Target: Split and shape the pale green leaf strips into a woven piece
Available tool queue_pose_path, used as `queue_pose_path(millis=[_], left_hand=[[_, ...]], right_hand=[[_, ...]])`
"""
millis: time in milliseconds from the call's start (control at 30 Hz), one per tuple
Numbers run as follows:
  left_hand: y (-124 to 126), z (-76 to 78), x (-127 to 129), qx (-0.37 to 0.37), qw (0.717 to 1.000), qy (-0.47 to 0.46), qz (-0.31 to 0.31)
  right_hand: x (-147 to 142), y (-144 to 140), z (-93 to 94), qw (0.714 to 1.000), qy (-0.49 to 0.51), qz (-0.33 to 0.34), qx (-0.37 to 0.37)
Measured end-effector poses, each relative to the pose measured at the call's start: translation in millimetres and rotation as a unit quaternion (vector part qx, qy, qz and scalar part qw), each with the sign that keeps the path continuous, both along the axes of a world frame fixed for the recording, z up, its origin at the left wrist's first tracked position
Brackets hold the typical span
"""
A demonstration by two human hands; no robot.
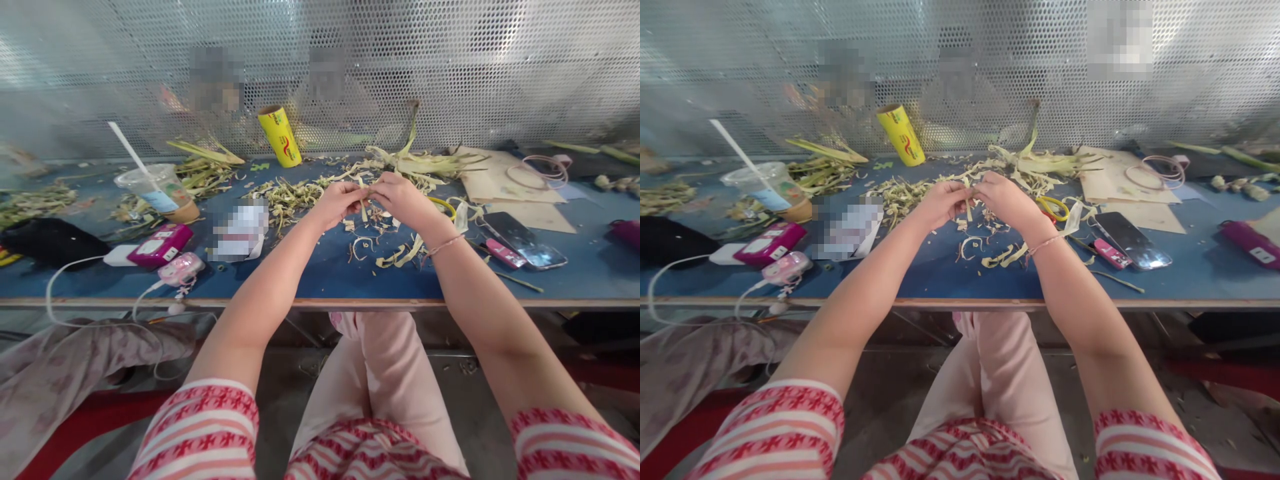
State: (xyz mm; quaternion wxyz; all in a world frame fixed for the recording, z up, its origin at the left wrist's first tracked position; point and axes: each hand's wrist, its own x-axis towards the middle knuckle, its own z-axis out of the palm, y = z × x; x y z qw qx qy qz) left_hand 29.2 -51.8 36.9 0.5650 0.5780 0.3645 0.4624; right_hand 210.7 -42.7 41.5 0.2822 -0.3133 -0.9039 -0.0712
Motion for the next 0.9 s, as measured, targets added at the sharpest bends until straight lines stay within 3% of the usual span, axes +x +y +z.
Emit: queue_pose_path(millis=[200, 333, 467, 633, 900], left_hand=[[0.3, 0.3, -2.0, 0.061, 0.996, 0.057, 0.022], [-3.2, 4.2, -2.8, 0.026, 0.998, 0.050, 0.007], [-3.5, 4.5, -2.4, -0.012, 0.999, 0.012, -0.028], [-0.6, 0.9, 0.5, -0.026, 0.999, -0.001, -0.023], [-1.0, 1.7, -3.0, 0.036, 0.999, 0.028, -0.004]], right_hand=[[-1.5, -0.8, 0.5, 0.994, -0.104, -0.020, 0.025], [-2.9, -5.4, 0.3, 0.993, -0.107, -0.053, -0.001], [-1.5, -6.1, -0.9, 0.992, -0.118, -0.043, -0.006], [0.9, -4.8, -3.9, 0.992, -0.122, -0.030, 0.005], [1.2, -5.0, -2.4, 0.994, -0.109, -0.001, -0.008]])
